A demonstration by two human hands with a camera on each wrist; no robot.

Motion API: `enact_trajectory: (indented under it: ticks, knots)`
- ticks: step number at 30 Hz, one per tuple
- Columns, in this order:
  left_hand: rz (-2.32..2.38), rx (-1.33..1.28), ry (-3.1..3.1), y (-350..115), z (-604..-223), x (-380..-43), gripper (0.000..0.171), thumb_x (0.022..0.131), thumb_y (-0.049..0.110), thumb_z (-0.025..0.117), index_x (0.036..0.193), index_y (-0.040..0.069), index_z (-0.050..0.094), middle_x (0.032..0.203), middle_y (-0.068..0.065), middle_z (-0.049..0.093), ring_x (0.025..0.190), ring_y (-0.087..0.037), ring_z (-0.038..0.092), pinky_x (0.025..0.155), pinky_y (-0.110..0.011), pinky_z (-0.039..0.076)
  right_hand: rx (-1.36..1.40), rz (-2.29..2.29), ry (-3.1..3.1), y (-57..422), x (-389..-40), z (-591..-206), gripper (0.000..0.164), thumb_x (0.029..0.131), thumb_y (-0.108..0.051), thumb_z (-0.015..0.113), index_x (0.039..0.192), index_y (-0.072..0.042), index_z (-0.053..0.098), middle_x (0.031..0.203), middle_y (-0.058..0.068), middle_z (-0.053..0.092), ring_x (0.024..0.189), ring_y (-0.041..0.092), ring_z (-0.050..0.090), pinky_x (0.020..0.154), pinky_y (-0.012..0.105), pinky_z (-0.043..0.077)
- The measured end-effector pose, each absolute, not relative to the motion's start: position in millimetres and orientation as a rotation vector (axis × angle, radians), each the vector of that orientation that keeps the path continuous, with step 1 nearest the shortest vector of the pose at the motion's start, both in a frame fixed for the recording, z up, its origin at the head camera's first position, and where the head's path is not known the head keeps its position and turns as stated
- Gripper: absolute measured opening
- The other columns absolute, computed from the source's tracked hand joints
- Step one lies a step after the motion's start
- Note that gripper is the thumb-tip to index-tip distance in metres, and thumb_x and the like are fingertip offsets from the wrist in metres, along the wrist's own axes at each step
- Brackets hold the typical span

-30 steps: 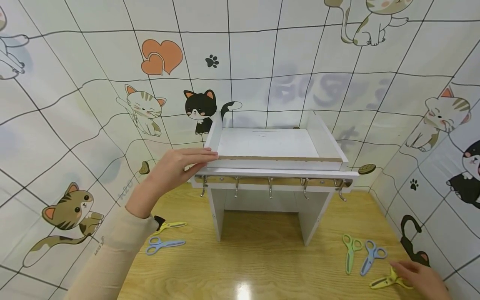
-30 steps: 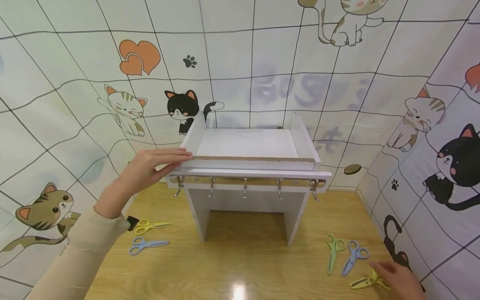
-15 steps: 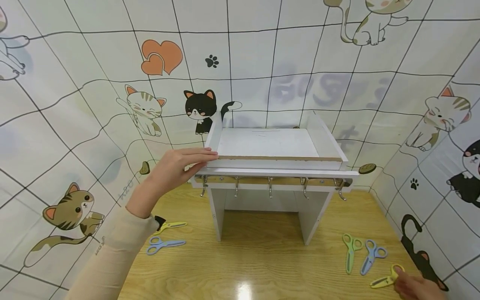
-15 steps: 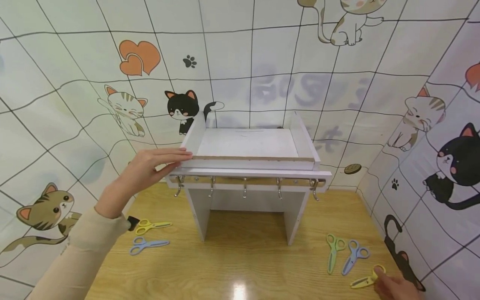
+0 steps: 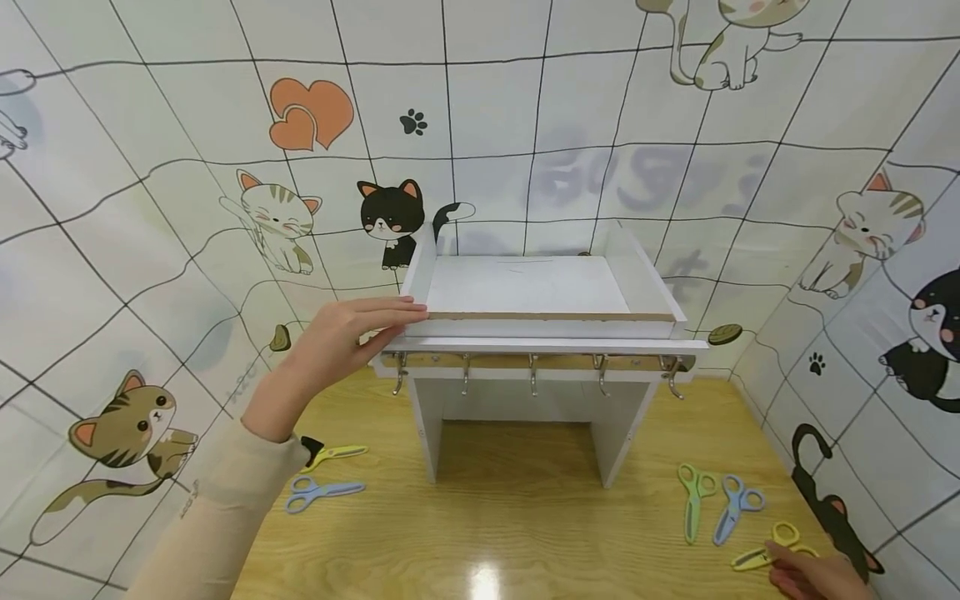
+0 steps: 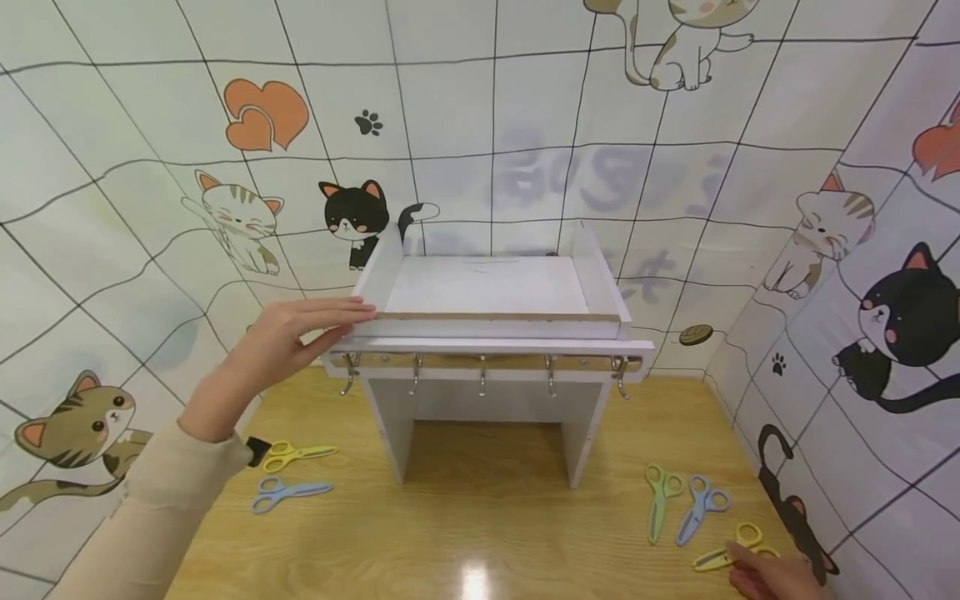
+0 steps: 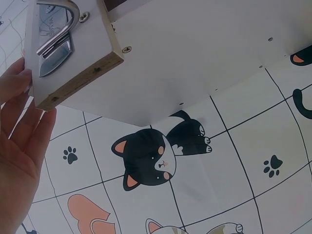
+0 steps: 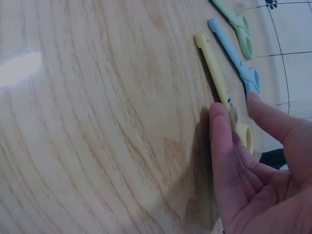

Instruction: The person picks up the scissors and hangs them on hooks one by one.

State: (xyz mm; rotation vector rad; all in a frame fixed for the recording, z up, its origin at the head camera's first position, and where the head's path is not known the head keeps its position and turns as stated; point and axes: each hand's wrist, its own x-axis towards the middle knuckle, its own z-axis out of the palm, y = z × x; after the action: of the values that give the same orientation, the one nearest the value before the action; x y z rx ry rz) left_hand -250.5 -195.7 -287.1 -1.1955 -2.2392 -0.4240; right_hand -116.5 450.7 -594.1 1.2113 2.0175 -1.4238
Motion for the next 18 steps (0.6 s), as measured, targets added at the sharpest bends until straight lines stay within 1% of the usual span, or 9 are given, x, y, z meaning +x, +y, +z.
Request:
enact_trajectory:
  ticks: [4, 5, 7, 10, 11, 12, 14, 16, 18]
  knots:
    - [-0.436, -1.206, -2.228, -196.4, -288.5, -251.4, 0.040, 0.088, 0.001, 0.073, 0.124, 0.016, 0.072, 0.125, -0.002, 0.072, 0.116, -0.024, 0.069, 0.084, -0.040, 0.060, 1.228, -1.346, 2.068, 445.4, -118.9, -594.9, 0.037, 0.095, -0.030, 0.066, 0.070, -0.003, 0.072, 0.058, -0.001, 0.069, 0.054, 0.006, 0.067, 0.060, 0.021, 0.056]
    - [-0.438, -1.207, -2.226, -196.7, -288.8, -251.6, 0.040, 0.087, 0.002, 0.074, 0.124, 0.017, 0.072, 0.125, -0.002, 0.072, 0.116, -0.024, 0.069, 0.082, -0.038, 0.060, 1.200, -1.318, 2.099, 444.5, -119.0, -594.7, 0.038, 0.095, -0.030, 0.066, 0.069, -0.003, 0.072, 0.057, -0.002, 0.068, 0.053, 0.006, 0.066, 0.059, 0.021, 0.056]
    - [-0.438, -1.211, -2.224, -197.0, -288.9, -251.8, 0.041, 0.087, 0.002, 0.075, 0.125, 0.017, 0.072, 0.125, -0.002, 0.072, 0.116, -0.024, 0.069, 0.070, -0.030, 0.058, 1.168, -1.246, 2.155, 442.2, -120.4, -594.3, 0.039, 0.095, -0.031, 0.066, 0.067, -0.004, 0.072, 0.056, -0.002, 0.067, 0.052, 0.006, 0.064, 0.058, 0.021, 0.055]
    - [-0.443, -1.211, -2.225, -197.3, -288.9, -251.8, 0.042, 0.086, 0.003, 0.075, 0.125, 0.017, 0.071, 0.125, -0.002, 0.072, 0.116, -0.025, 0.069, 0.054, -0.019, 0.045, 1.151, -1.235, 2.186, 442.0, -121.8, -597.0, 0.038, 0.095, -0.026, 0.067, 0.065, -0.003, 0.071, 0.055, -0.002, 0.066, 0.051, 0.006, 0.065, 0.058, 0.021, 0.055]
    - [-0.444, -1.211, -2.226, -197.7, -289.1, -251.6, 0.042, 0.086, 0.002, 0.075, 0.125, 0.017, 0.071, 0.125, -0.003, 0.072, 0.116, -0.025, 0.069, 0.051, -0.019, 0.039, 1.157, -1.216, 2.190, 442.3, -122.5, -598.1, 0.038, 0.095, -0.025, 0.067, 0.065, -0.003, 0.071, 0.054, -0.001, 0.066, 0.051, 0.006, 0.065, 0.058, 0.020, 0.055]
    - [-0.444, -1.210, -2.226, -197.9, -289.2, -251.3, 0.042, 0.086, 0.002, 0.075, 0.125, 0.017, 0.071, 0.125, -0.003, 0.072, 0.116, -0.025, 0.069, 0.051, -0.019, 0.038, 1.181, -1.217, 2.181, 442.9, -123.0, -599.3, 0.038, 0.094, -0.024, 0.067, 0.064, -0.002, 0.071, 0.054, -0.001, 0.066, 0.051, 0.006, 0.065, 0.058, 0.020, 0.055]
    - [-0.449, -1.207, -2.222, -197.9, -289.3, -251.2, 0.042, 0.086, 0.003, 0.075, 0.125, 0.017, 0.071, 0.125, -0.002, 0.072, 0.116, -0.025, 0.069, 0.057, -0.021, 0.047, 1.196, -1.245, 2.165, 445.4, -122.8, -602.6, 0.036, 0.094, -0.022, 0.068, 0.063, -0.003, 0.070, 0.054, -0.001, 0.066, 0.051, 0.006, 0.065, 0.058, 0.020, 0.055]
    - [-0.455, -1.209, -2.217, -197.6, -289.4, -251.3, 0.041, 0.086, 0.003, 0.075, 0.125, 0.017, 0.072, 0.125, -0.002, 0.072, 0.117, -0.024, 0.069, 0.068, -0.028, 0.057, 1.171, -1.245, 2.161, 448.9, -121.4, -605.6, 0.035, 0.093, -0.022, 0.068, 0.063, -0.005, 0.070, 0.054, -0.003, 0.065, 0.051, 0.005, 0.064, 0.057, 0.020, 0.054]
    - [-0.459, -1.211, -2.211, -197.2, -289.3, -251.7, 0.041, 0.086, 0.003, 0.075, 0.125, 0.016, 0.072, 0.124, -0.002, 0.072, 0.117, -0.024, 0.069, 0.081, -0.036, 0.060, 1.143, -1.246, 2.167, 452.1, -119.6, -608.0, 0.035, 0.092, -0.025, 0.069, 0.062, -0.008, 0.069, 0.054, -0.004, 0.064, 0.051, 0.005, 0.062, 0.057, 0.019, 0.052]
